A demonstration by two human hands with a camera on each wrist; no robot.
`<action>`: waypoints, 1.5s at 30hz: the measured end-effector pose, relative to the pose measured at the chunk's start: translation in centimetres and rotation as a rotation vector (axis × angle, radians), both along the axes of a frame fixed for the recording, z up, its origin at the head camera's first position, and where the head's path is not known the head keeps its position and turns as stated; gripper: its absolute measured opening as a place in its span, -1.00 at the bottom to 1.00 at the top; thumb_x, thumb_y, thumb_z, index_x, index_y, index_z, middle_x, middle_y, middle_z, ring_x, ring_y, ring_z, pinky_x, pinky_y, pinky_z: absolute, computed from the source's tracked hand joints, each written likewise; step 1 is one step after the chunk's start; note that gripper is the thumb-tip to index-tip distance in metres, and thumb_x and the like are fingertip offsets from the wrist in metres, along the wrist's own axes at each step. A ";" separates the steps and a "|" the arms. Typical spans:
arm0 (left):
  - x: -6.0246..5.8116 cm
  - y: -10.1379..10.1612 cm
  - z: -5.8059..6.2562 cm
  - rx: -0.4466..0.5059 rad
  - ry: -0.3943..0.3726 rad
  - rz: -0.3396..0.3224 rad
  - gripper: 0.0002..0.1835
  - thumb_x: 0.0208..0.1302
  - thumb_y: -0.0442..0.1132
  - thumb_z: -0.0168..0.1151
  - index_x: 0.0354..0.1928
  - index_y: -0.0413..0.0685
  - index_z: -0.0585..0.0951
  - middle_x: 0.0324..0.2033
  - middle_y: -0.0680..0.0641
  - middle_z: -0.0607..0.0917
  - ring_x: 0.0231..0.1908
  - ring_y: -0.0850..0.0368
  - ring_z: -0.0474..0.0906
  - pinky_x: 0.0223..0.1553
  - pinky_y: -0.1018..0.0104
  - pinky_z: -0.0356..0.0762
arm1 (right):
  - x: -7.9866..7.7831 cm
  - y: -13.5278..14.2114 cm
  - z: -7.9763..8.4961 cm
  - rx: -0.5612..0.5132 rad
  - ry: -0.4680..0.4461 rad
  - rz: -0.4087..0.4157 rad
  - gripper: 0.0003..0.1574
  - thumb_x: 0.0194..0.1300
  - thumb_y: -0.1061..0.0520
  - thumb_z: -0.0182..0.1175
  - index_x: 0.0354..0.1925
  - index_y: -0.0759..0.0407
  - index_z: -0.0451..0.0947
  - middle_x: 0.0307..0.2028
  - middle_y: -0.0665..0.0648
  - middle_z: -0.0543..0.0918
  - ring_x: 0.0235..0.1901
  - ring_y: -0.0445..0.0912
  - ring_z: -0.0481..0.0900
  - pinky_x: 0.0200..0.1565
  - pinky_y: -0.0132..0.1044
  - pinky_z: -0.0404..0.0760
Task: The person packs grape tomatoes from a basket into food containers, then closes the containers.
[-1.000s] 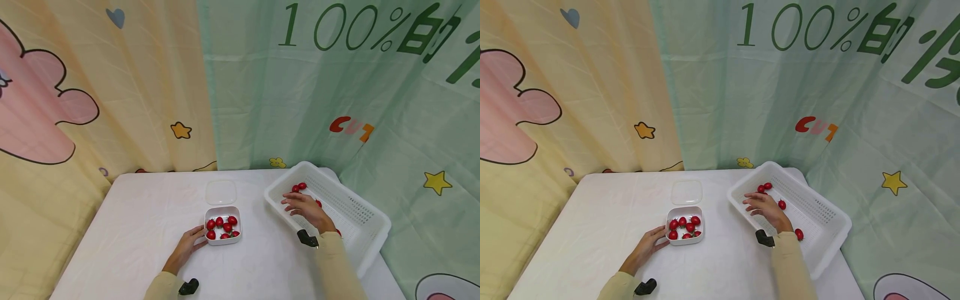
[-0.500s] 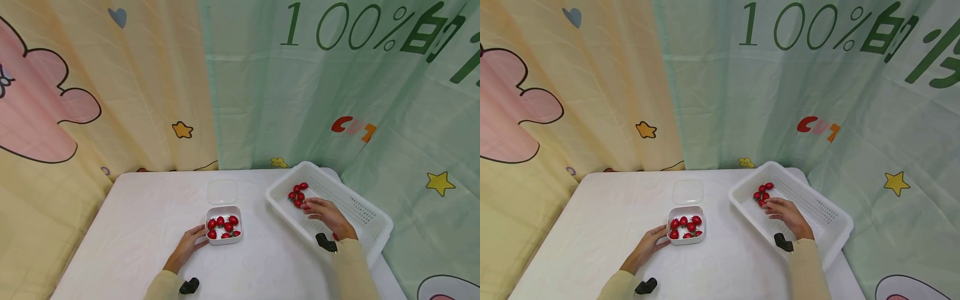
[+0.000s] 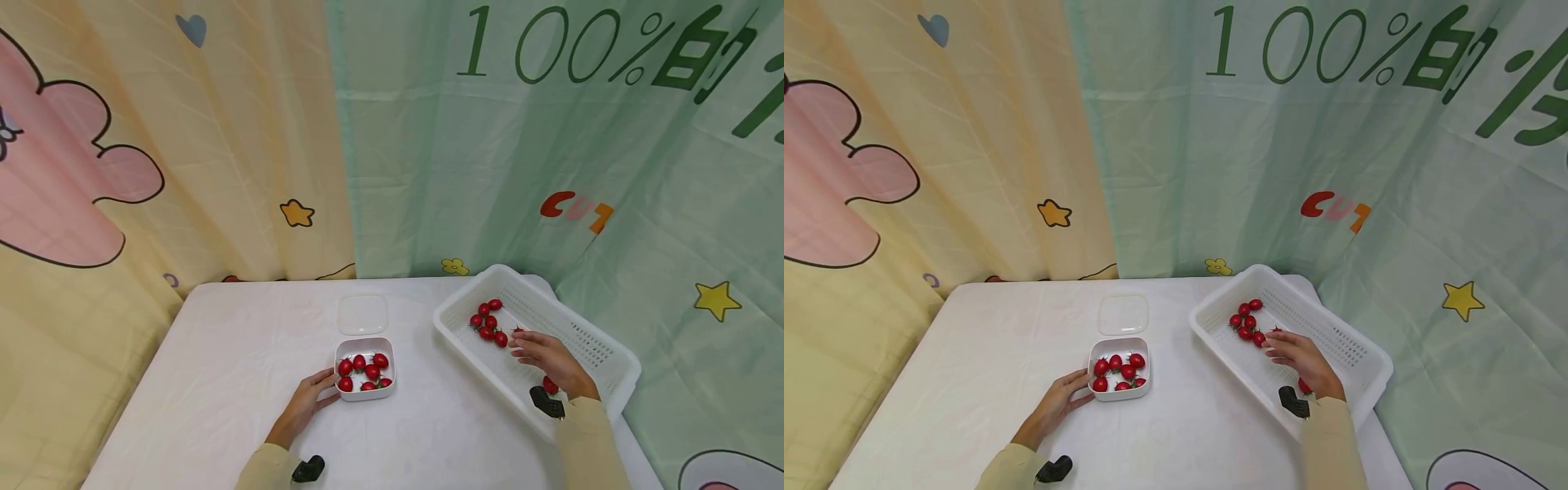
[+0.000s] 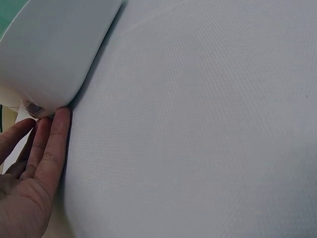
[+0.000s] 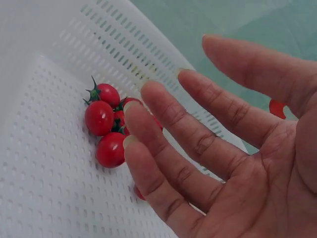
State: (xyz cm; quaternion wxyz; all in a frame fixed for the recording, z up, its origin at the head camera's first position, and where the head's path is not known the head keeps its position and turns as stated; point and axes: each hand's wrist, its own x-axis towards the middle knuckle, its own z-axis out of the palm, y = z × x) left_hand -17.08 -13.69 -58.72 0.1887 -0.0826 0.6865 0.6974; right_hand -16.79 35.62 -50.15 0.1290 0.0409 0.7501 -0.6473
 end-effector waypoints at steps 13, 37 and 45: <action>0.2 0.0 0.0 0.013 0.009 -0.005 -0.36 0.44 -0.12 0.07 0.34 -0.48 0.22 0.31 -0.45 0.27 0.25 -0.33 0.31 0.11 -0.04 0.51 | 0.7 1.7 0.0 0.162 -0.072 -0.018 -0.31 0.42 0.02 0.10 0.29 0.47 0.26 0.14 0.23 0.55 0.05 -0.04 0.59 0.17 -0.17 0.52; -0.1 0.1 0.1 0.019 0.009 0.012 -0.38 0.41 -0.16 0.10 0.31 -0.50 0.26 0.28 -0.44 0.31 0.23 -0.29 0.33 0.11 -0.02 0.52 | 1.2 2.6 -0.2 0.253 -0.244 -0.144 -0.23 0.41 -0.02 0.07 0.38 0.39 0.13 0.33 0.47 0.20 0.26 0.36 0.21 0.16 0.26 0.26; 0.0 0.0 -0.2 0.030 0.009 0.020 -0.39 0.40 -0.17 0.12 0.30 -0.50 0.28 0.27 -0.43 0.33 0.20 -0.25 0.37 0.10 -0.01 0.53 | 1.2 2.6 -0.6 0.267 -0.303 -0.172 -0.12 0.36 -0.15 0.12 0.38 0.38 0.13 0.34 0.48 0.15 0.25 0.37 0.17 0.18 0.26 0.28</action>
